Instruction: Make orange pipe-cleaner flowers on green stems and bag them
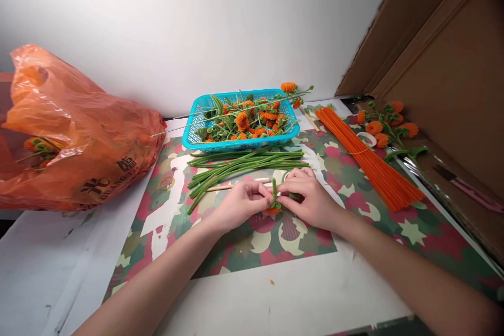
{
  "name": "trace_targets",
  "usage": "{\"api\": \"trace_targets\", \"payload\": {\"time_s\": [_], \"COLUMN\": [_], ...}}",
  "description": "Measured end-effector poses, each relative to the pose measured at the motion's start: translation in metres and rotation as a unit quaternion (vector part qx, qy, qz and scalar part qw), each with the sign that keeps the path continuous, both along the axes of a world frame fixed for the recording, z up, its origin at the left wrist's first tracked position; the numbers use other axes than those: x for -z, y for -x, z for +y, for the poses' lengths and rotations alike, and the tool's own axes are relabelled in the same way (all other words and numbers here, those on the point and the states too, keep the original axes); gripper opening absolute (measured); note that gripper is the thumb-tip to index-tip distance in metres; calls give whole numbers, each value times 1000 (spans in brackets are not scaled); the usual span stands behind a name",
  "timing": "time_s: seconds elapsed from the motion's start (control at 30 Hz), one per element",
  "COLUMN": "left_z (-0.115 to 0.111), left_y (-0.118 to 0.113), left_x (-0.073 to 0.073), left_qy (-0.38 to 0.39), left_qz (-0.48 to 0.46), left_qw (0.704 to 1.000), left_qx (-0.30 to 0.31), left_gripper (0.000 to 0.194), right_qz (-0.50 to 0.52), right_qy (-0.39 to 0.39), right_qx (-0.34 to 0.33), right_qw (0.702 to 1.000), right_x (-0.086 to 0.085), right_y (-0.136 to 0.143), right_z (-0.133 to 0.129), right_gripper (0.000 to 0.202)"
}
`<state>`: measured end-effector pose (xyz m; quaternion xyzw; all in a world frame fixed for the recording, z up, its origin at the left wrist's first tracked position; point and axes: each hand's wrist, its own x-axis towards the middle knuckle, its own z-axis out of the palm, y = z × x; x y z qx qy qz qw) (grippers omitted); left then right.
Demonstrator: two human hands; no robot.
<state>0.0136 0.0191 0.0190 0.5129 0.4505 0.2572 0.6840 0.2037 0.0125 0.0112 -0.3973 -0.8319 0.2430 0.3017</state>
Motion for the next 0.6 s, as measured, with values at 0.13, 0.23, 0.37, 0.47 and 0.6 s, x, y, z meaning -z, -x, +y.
{"api": "trace_targets", "payload": {"time_s": [0.13,0.23,0.37,0.47,0.6], "left_z": [0,1,2,1,1], "left_y": [1,2,4,4,3], "left_x": [1,1,0,0,-1], "left_qy": [42,74,120,128,125], "left_qz": [-47,-94,-112,-108,-97], "left_qw": [998,993,986,986,987], "left_qx": [-16,-7,1,-4,-3], "left_gripper": [21,29,38,41,37], "right_qz": [21,26,21,20,13], "right_qy": [21,49,90,93,73], "right_qx": [-1,-10,-35,-34,-1], "right_qw": [1000,998,995,995,997], "right_x": [-1,-2,-3,-3,-4], "right_y": [0,-1,-2,-2,-1], "right_z": [1,2,2,2,2], "right_gripper": [9,9,8,11,13]}}
